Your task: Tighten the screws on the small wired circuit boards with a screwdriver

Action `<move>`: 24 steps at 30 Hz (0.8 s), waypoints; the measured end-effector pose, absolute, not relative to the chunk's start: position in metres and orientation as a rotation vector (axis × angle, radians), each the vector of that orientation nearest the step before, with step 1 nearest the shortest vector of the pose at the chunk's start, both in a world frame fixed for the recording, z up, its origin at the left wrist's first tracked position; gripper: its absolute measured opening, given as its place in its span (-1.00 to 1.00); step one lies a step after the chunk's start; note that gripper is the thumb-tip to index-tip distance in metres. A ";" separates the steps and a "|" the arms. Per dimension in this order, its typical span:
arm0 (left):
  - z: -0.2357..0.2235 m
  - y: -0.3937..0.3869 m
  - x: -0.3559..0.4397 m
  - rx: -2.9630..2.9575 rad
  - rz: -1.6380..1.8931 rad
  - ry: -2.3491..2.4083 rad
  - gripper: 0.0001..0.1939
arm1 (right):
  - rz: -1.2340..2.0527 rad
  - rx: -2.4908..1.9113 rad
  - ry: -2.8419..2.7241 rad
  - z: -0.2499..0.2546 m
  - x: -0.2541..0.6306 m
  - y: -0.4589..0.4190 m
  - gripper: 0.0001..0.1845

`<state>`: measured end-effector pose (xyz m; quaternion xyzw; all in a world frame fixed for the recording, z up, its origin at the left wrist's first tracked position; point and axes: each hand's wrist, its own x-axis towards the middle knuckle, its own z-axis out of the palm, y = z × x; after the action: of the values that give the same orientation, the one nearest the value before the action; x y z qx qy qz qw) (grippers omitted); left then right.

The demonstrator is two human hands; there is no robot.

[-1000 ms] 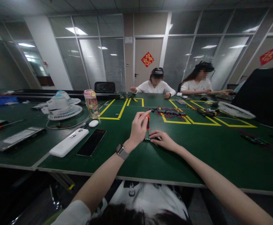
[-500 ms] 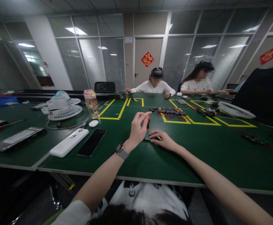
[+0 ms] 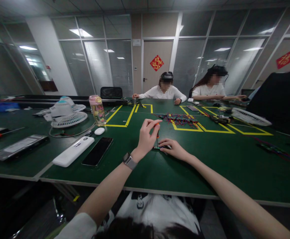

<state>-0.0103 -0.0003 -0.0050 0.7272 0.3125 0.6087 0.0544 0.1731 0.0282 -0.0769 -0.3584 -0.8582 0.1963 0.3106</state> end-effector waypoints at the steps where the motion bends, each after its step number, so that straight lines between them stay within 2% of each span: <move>1: -0.005 0.000 -0.010 2.222 1.825 0.924 -0.74 | 0.520 -0.945 -2.265 -0.077 0.173 0.028 -0.80; 5: -0.005 0.000 -0.011 2.256 1.767 0.827 -0.67 | 0.524 -0.948 -2.266 -0.076 0.173 0.028 -0.80; 14: -0.004 -0.001 -0.010 2.196 1.892 0.976 -0.83 | 0.517 -0.972 -2.277 -0.075 0.172 0.027 -0.79; 19: -0.004 -0.002 -0.012 2.239 1.791 0.907 -0.68 | 0.522 -0.963 -2.278 -0.075 0.172 0.027 -0.80; 24: -0.005 -0.001 -0.012 2.235 1.775 0.863 -0.67 | 0.523 -0.968 -2.275 -0.074 0.172 0.026 -0.80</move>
<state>-0.0117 -0.0007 -0.0048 0.7473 0.2886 0.5932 0.0798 0.1724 0.0263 -0.0742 -0.3651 -0.8581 0.1973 0.3025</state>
